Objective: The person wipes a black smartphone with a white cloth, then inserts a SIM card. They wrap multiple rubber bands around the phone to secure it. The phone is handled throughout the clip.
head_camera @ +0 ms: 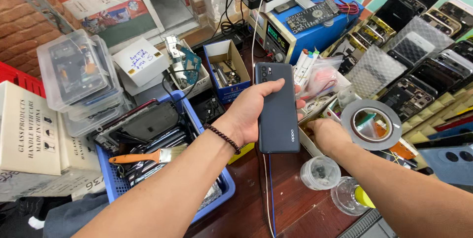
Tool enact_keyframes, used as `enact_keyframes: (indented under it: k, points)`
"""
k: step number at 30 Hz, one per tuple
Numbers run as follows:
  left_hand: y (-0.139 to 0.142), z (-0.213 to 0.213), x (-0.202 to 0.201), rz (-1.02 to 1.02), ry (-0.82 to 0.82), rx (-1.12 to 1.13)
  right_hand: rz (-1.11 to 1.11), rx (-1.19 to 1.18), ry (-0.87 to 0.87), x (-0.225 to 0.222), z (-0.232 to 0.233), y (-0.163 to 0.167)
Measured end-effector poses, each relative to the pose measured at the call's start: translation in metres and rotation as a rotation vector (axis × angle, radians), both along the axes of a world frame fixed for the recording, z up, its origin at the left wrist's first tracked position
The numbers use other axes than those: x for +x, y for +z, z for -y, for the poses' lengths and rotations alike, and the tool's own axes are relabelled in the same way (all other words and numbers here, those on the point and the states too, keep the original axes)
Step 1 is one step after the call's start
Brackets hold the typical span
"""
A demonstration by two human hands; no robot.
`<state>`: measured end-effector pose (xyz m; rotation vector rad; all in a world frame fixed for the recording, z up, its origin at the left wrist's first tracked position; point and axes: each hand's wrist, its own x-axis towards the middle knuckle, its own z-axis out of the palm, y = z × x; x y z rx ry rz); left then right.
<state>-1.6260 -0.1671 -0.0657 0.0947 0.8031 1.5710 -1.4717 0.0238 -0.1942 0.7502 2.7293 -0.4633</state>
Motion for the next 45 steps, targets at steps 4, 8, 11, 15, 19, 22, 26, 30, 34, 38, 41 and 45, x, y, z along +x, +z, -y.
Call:
enact_keyframes:
  k: [4,8,11,15,19,22,26,30,34,38,41,45]
  points:
    - [-0.003,-0.002,-0.009,0.007,0.004,-0.028,-0.024,0.070,0.062,-0.001,-0.002,0.006]
    - [-0.005,-0.006,-0.012,0.045,-0.006,-0.001,-0.204,0.127,0.025,-0.003,-0.002,0.015]
    - [-0.005,-0.011,-0.007,0.040,-0.007,-0.034,-0.365,0.064,-0.095,-0.001,-0.004,0.029]
    - [0.003,-0.023,0.004,0.008,-0.042,-0.007,-0.370,-0.358,-0.501,0.016,-0.015,0.057]
    - [0.014,-0.041,0.028,0.036,-0.019,-0.009,-0.488,-0.696,-0.786,0.073,-0.020,0.083]
    - [0.018,-0.050,0.053,0.068,-0.064,0.034,-0.413,-0.805,-0.946,0.141,-0.012,0.088]
    - [0.017,-0.058,0.094,0.059,-0.183,0.033,-0.261,-0.847,-1.196,0.230,0.012,0.068]
    - [0.013,-0.070,0.129,0.055,-0.350,-0.044,-0.186,-0.651,-1.308,0.274,0.045,0.024]
    - [0.008,-0.075,0.150,0.063,-0.442,0.006,-0.279,-0.528,-1.362,0.288,0.074,-0.006]
    - [0.005,-0.076,0.167,0.085,-0.461,0.026,-0.368,-0.469,-1.334,0.290,0.085,-0.010]
    - [0.006,-0.077,0.178,0.057,-0.414,0.001,-0.377,-0.445,-1.292,0.291,0.086,-0.005]
    - [0.010,-0.074,0.187,-0.009,-0.490,-0.043,-0.363,-0.418,-1.284,0.293,0.083,0.002]
